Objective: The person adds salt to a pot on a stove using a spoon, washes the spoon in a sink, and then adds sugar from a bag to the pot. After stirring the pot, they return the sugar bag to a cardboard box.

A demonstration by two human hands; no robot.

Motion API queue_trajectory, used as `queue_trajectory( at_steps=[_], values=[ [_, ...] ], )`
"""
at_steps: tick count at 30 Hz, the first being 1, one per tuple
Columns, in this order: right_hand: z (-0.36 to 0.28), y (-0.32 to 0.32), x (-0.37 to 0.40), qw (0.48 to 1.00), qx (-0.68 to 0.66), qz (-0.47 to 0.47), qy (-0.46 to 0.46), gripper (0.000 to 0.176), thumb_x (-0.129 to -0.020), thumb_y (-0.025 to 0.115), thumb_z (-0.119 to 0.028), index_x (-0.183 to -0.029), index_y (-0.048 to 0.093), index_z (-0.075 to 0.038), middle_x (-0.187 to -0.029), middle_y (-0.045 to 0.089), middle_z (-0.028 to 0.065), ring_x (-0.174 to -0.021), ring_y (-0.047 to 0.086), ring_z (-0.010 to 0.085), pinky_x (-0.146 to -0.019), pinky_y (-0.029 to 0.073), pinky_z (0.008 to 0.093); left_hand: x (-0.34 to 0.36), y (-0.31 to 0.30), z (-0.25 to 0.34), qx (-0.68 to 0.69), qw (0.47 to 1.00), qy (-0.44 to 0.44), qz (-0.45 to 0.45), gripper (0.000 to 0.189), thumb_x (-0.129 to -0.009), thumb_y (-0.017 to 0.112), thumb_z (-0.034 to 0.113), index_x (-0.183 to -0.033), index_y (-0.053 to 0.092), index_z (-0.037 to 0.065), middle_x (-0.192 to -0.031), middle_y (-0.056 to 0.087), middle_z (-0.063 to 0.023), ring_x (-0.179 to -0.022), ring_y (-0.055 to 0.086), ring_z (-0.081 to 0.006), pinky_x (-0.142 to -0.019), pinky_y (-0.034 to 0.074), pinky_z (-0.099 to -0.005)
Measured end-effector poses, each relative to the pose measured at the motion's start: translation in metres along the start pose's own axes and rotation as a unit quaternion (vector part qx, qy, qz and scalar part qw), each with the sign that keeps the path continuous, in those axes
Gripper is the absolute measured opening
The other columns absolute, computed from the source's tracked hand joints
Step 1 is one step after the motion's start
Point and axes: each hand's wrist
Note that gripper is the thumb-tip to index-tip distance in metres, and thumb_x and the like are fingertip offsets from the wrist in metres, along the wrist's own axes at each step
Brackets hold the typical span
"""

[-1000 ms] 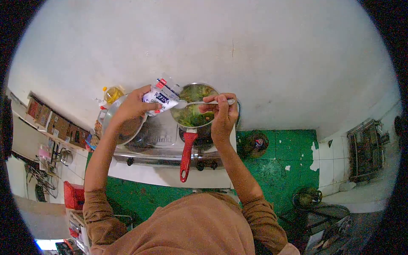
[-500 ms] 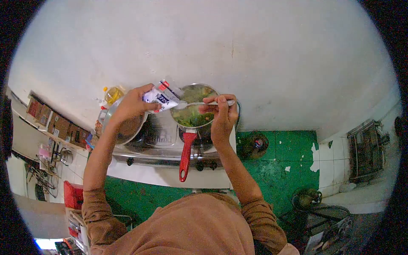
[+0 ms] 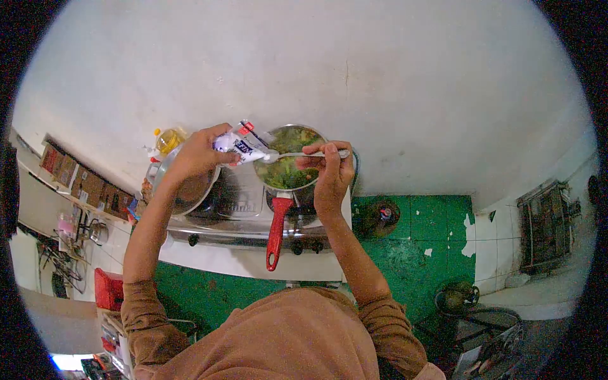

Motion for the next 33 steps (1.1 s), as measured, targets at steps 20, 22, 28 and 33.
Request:
queue_trajectory(
  at_steps=[20,22,28,33],
  values=[
    [0.001,-0.002,-0.001,1.000,-0.005,0.001,0.002,0.018,-0.093,0.042,-0.022,-0.091,0.042,-0.004,-0.079,0.059,0.0154,-0.057,0.062,0.0214,-0.053,0.053,0.0299,0.003,-0.007,0.016,-0.070,0.997,0.017,0.031,0.040,-0.063,0.074,0.026,-0.097,0.060,0.011,-0.071,0.062,-0.0118,-0.067,0.059,-0.0259,-0.062,0.045,-0.0348],
    [0.002,-0.002,-0.001,1.000,-0.002,0.004,0.003,0.018,-0.093,0.042,-0.022,-0.091,0.042,-0.004,-0.079,0.060,0.0154,-0.057,0.062,0.0212,-0.053,0.053,0.0297,0.002,-0.007,0.016,-0.076,0.997,0.015,0.023,0.040,-0.063,0.074,0.026,-0.097,0.060,0.011,-0.071,0.062,-0.0117,-0.066,0.059,-0.0256,-0.062,0.045,-0.0348],
    [0.004,-0.003,-0.001,1.000,-0.005,0.005,0.000,0.019,-0.094,0.042,-0.022,-0.092,0.042,-0.004,-0.079,0.060,0.0151,-0.057,0.062,0.0209,-0.053,0.053,0.0294,-0.001,-0.006,0.010,-0.077,0.997,0.015,0.017,0.040,-0.063,0.074,0.026,-0.098,0.060,0.013,-0.070,0.062,-0.0112,-0.065,0.060,-0.0259,-0.061,0.045,-0.0348],
    [0.004,-0.004,-0.001,1.000,-0.005,0.003,-0.007,0.018,-0.093,0.043,-0.022,-0.091,0.043,-0.004,-0.078,0.060,0.0153,-0.057,0.061,0.0207,-0.053,0.053,0.0293,0.002,-0.006,0.015,-0.075,0.997,0.000,0.017,0.039,-0.063,0.074,0.025,-0.098,0.060,0.013,-0.070,0.062,-0.0111,-0.066,0.060,-0.0259,-0.061,0.044,-0.0355]
  ],
)
Point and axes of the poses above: each hand's wrist, its own x-axis away from the middle knuckle, its own y-axis out of the palm, z = x × y
